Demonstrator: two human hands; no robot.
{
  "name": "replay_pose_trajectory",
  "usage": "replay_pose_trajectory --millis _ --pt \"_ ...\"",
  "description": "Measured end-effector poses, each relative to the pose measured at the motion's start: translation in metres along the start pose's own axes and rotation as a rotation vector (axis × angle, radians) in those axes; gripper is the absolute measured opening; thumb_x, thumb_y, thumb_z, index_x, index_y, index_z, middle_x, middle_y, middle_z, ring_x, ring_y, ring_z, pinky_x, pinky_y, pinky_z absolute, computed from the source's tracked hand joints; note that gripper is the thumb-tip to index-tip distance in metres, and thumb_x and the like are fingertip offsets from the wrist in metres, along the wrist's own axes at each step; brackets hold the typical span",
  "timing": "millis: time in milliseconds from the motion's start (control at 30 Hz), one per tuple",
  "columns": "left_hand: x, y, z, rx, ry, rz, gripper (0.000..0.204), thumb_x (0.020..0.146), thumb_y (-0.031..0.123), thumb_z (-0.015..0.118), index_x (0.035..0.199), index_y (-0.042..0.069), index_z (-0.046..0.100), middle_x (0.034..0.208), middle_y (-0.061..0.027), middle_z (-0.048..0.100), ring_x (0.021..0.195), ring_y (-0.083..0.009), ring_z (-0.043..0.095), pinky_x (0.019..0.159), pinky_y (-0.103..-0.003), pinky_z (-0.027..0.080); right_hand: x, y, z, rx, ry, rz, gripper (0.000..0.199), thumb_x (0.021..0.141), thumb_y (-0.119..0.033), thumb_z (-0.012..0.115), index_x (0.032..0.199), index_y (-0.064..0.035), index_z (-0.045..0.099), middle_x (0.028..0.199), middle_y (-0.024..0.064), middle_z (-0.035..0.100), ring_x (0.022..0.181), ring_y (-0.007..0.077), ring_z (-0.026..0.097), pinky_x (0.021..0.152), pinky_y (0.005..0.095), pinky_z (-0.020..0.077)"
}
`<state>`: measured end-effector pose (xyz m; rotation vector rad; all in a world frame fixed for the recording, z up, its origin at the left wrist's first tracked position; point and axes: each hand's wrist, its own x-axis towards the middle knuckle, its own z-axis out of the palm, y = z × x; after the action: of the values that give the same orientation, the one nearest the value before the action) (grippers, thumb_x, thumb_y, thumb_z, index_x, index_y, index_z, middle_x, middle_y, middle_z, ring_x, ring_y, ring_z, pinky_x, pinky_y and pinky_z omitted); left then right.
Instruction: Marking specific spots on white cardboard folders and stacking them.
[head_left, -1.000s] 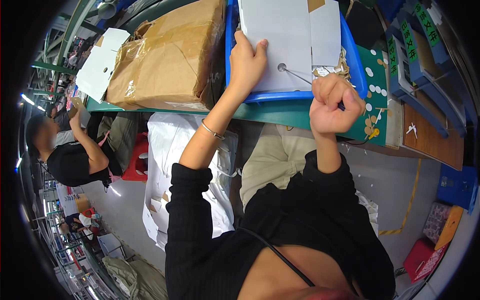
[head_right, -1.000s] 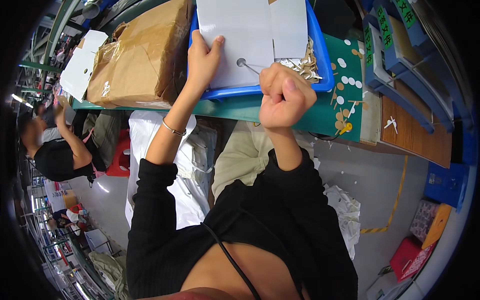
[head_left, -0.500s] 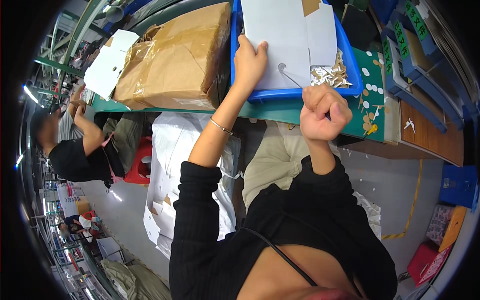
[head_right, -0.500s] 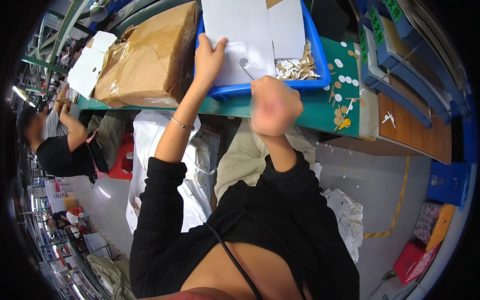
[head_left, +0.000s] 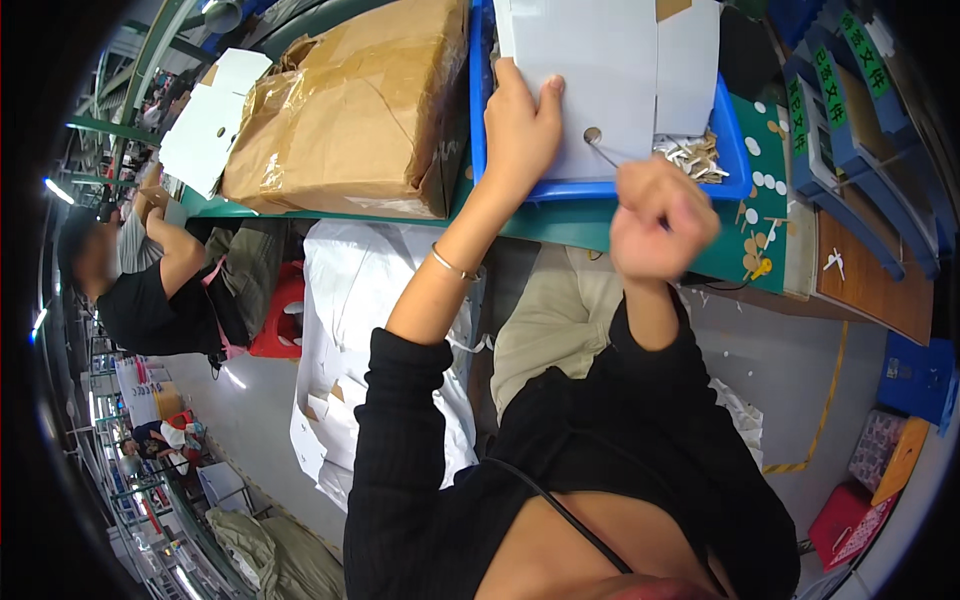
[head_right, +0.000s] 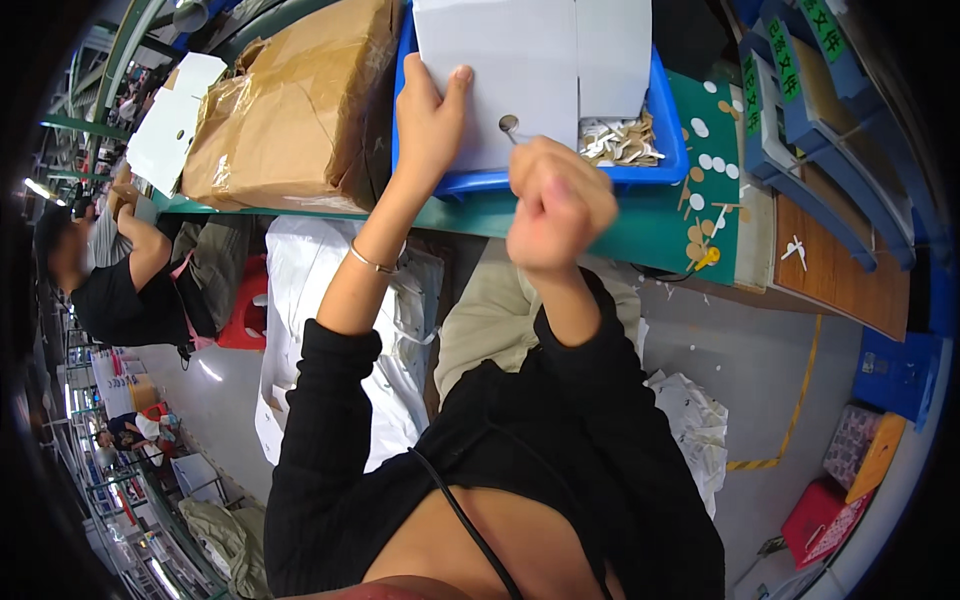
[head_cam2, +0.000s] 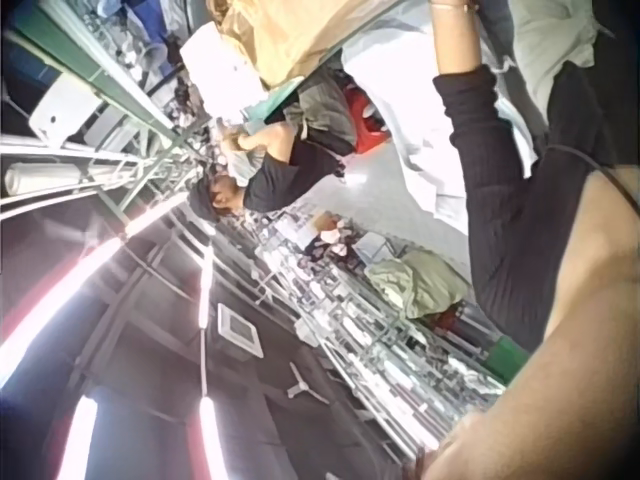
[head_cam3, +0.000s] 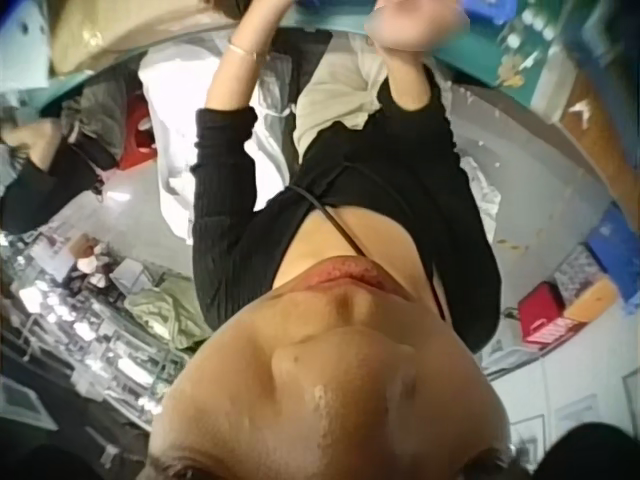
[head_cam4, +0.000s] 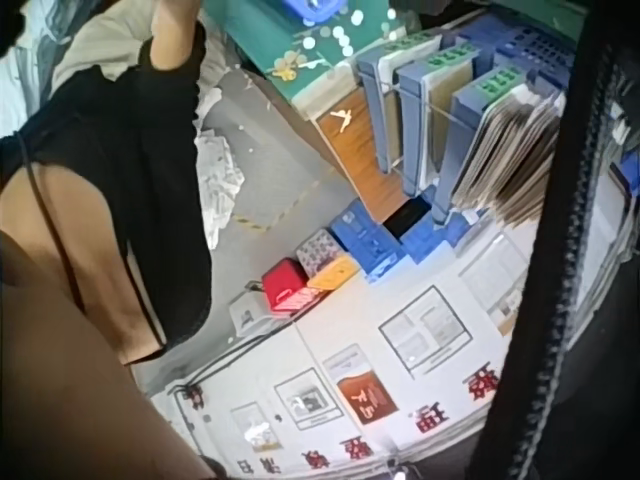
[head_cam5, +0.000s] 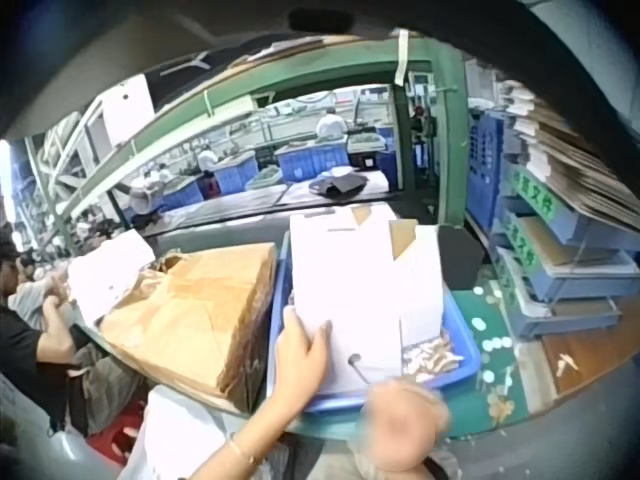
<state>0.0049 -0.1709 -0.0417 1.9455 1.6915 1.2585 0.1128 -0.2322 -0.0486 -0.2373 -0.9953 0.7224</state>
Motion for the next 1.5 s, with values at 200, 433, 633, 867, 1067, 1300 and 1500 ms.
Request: replay_pose_trajectory --millis 200,433,633,867,1067,1300,1500 --pt "0.004 -0.013 0.002 -0.074 0.118 0.045 0.027 0.082 0.016 0.051 0.09 -0.006 0.038 0.067 -0.0226 0.054 0.055 -0.0331 0.055 0.052 -0.038 0.045 0.012 -0.07 -0.014 0.1 -0.1 -0.193 0.028 0.075 -0.021 0.035 0.049 -0.0088 0.031 0.051 0.0048 0.033 0.045 0.0125 0.022 0.042 0.0258 0.0169" --pt "0.014 0.0 -0.035 -0.824 0.222 -0.15 0.025 0.084 0.017 0.05 0.093 -0.005 0.042 0.071 -0.0193 0.056 0.058 -0.0236 0.057 0.051 -0.03 0.046 0.05 -0.092 -0.051 -0.836 -0.245 -0.168 0.022 0.067 -0.008 0.063 0.055 -0.0063 0.045 0.056 0.0037 0.045 0.048 0.0106 0.031 0.043 0.0219 0.0233" --pt "-0.006 0.032 -0.054 -1.172 -0.172 -0.33 0.023 0.086 0.016 0.049 0.095 -0.004 0.046 0.078 -0.0165 0.057 0.061 -0.0148 0.057 0.05 -0.022 0.046 0.069 -0.068 -0.049 -0.946 -0.729 -0.244 0.011 0.064 0.005 0.065 0.074 -0.0001 0.061 0.069 0.0084 0.059 0.056 0.014 0.05 0.049 0.0215 0.0383" --pt "-0.023 0.055 -0.048 -1.184 -0.202 -0.448 0.023 0.087 0.02 0.049 0.095 -0.002 0.048 0.078 -0.0136 0.056 0.06 -0.0129 0.054 0.048 -0.019 0.04 0.028 -0.005 -0.104 -0.939 -0.44 -0.241 0.015 0.068 -0.002 0.064 0.08 0.0041 0.059 0.068 0.0102 0.059 0.055 0.0178 0.053 0.05 0.0245 0.0426" --pt "-0.023 0.048 -0.045 -1.19 -0.145 -0.383 0.022 0.087 0.013 0.048 0.1 -0.004 0.045 0.084 -0.015 0.058 0.066 -0.0156 0.058 0.057 -0.023 0.047 0.011 -0.022 -0.086 -0.667 -0.172 0.151 0.021 0.066 -0.005 0.064 0.081 0.0072 0.056 0.065 0.0124 0.057 0.051 0.0195 0.05 0.047 0.0272 0.042" --pt "-0.016 0.029 -0.057 -1.118 0.072 -0.168 0.024 0.085 0.011 0.05 0.104 -0.004 0.045 0.088 -0.015 0.058 0.072 -0.0152 0.057 0.065 -0.023 0.047 0.037 -0.061 -0.038 -1.117 -0.752 0.119 0.023 0.061 0.0 0.062 0.08 0.0085 0.054 0.063 0.0144 0.056 0.049 0.0219 0.046 0.049 0.0299 0.0416" --pt "0.002 0.026 -0.071 -0.919 0.186 -0.177 0.026 0.084 0.016 0.053 0.103 -0.002 0.051 0.09 -0.015 0.06 0.072 -0.0172 0.059 0.065 -0.022 0.047 0.061 -0.023 -0.029 -1.064 -0.534 -0.04 0.021 0.065 0.003 0.058 0.086 0.005 0.059 0.067 0.0108 0.059 0.053 0.0228 0.051 0.052 0.0278 0.0424"
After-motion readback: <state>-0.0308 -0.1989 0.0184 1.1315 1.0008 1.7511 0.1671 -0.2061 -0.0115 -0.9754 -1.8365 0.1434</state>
